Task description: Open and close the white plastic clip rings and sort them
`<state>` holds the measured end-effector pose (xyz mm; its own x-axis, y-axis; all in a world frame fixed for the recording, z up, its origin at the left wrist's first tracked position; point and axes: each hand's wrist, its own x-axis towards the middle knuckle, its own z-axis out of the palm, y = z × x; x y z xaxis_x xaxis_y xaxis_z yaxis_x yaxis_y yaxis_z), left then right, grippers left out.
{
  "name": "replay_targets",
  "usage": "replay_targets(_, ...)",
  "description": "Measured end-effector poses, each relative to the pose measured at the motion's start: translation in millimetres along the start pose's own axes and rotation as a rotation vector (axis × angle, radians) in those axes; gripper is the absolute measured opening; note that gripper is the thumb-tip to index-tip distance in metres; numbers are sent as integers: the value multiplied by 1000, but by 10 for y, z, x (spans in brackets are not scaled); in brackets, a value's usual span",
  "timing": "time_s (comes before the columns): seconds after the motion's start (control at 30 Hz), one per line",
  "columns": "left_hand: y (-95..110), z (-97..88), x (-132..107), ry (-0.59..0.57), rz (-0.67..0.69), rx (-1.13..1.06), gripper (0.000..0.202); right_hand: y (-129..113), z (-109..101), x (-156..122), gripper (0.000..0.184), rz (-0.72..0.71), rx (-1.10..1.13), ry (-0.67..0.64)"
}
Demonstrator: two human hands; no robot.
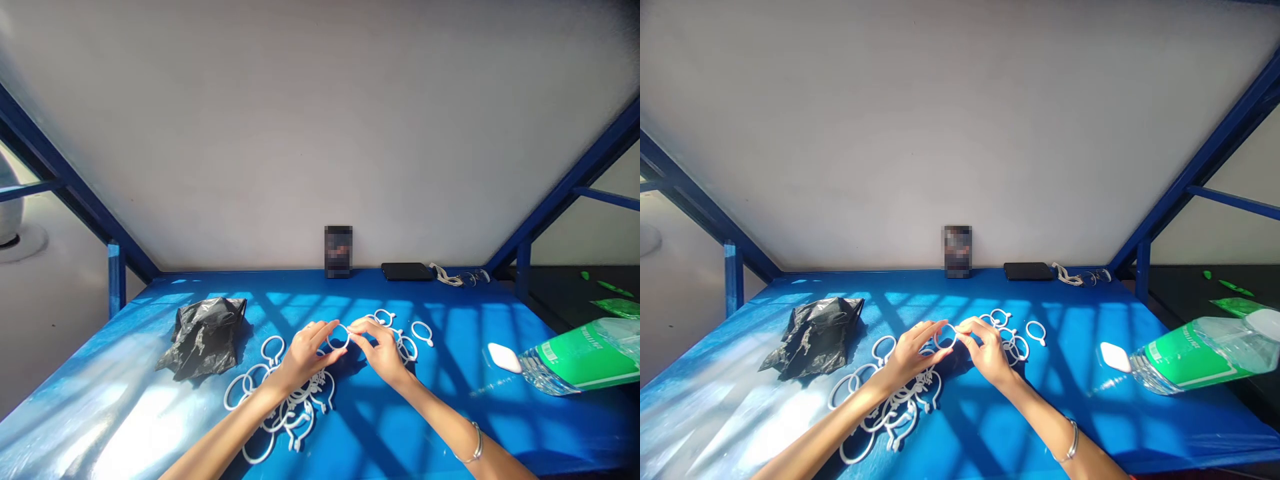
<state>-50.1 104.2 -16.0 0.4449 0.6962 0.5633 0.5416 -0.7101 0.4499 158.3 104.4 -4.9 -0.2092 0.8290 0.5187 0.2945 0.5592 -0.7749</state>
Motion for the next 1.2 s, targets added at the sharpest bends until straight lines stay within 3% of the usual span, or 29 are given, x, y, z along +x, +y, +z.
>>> replay_targets(0.3, -48, 1, 0, -1, 45, 17, 44, -6, 23, -9, 19, -42, -60, 18)
replay_targets(0.43, -138, -202, 89, -108, -26, 33, 46, -35, -76, 54, 19, -16, -168, 44)
replay_targets(0.63, -428, -506, 181, -369, -203, 158, 23, 39, -391, 220, 23, 88, -263, 110)
replay_targets(0.73, -556, -551, 160, -473, -256, 181, 15, 89, -490, 269, 26, 65, -344, 83)
replay_targets(0.87, -666, -520, 118, -523, -220, 165, 13, 117, -515, 282, 26, 71, -364, 19)
replay_targets(1.0, -710, -438, 101, -505, -182, 170, 12, 130, -491, 287, 26, 90, -319, -54)
replay_targets(1.2, -681, -379, 119, -371, -219, 201, 17, 192, -513, 277, 24, 141, -376, -134)
